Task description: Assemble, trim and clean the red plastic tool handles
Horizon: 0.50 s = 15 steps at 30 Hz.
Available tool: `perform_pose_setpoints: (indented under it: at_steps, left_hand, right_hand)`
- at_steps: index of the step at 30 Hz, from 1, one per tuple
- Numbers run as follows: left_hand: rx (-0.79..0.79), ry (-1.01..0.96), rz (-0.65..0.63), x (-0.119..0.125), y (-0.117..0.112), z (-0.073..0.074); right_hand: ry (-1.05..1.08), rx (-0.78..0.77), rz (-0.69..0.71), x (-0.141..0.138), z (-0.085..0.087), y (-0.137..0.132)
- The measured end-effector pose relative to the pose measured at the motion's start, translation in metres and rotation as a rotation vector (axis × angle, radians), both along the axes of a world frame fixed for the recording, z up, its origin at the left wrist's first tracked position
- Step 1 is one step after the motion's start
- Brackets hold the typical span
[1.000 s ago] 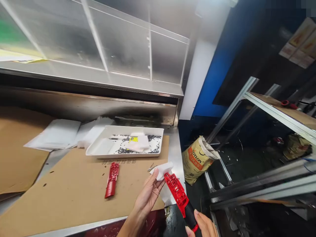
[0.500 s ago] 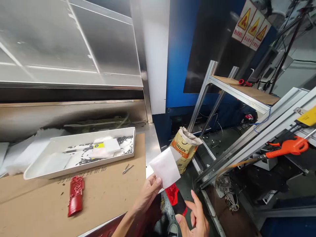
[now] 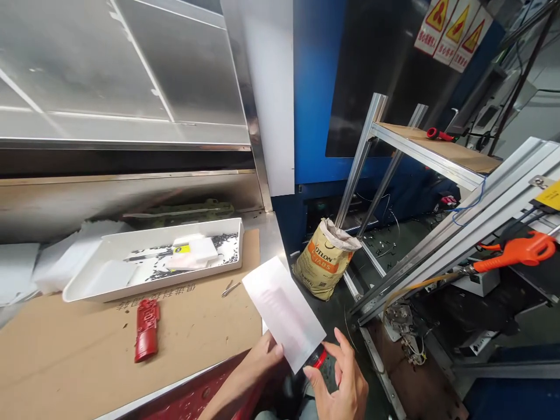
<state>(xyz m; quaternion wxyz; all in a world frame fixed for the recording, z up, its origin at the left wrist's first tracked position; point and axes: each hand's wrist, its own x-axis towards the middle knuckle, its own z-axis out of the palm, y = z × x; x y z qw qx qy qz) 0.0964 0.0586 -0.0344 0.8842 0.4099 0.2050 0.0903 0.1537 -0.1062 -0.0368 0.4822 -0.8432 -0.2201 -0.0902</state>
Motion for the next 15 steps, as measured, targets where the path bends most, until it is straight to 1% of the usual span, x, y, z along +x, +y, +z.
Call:
perform_pose_setpoints:
  at_steps: [3,4,5,7,10,15]
  left_hand:
    - [-0.456,0.071,0.18,-0.002,-0.003,-0.002]
    - [-0.56,0.096,0.225,-0.001,-0.005,-0.001]
    - [-0.628,0.115,0.256,0.0,-0.008,0.0]
    - [-0.69,0.151,0.277,0.0,-0.014,0.001]
    - [-0.783,0.196,0.274,-0.005,-0.02,-0.003]
    - [-0.926,0.175,0.265,-0.024,-0.021,-0.01]
  right_hand:
    - [-0.078,-0.039,0.057,-0.003,0.0,0.008]
    - [-0.103,-0.057,0.083,-0.003,0.001,0.01]
    - [-0.125,-0.077,0.107,-0.002,0.002,0.012]
    - [-0.173,-0.123,0.163,0.004,0.005,0.015]
    - [-0.246,-0.191,0.258,0.016,0.011,0.017]
    - [-0.198,-0.344,0.379,0.024,0.016,0.032]
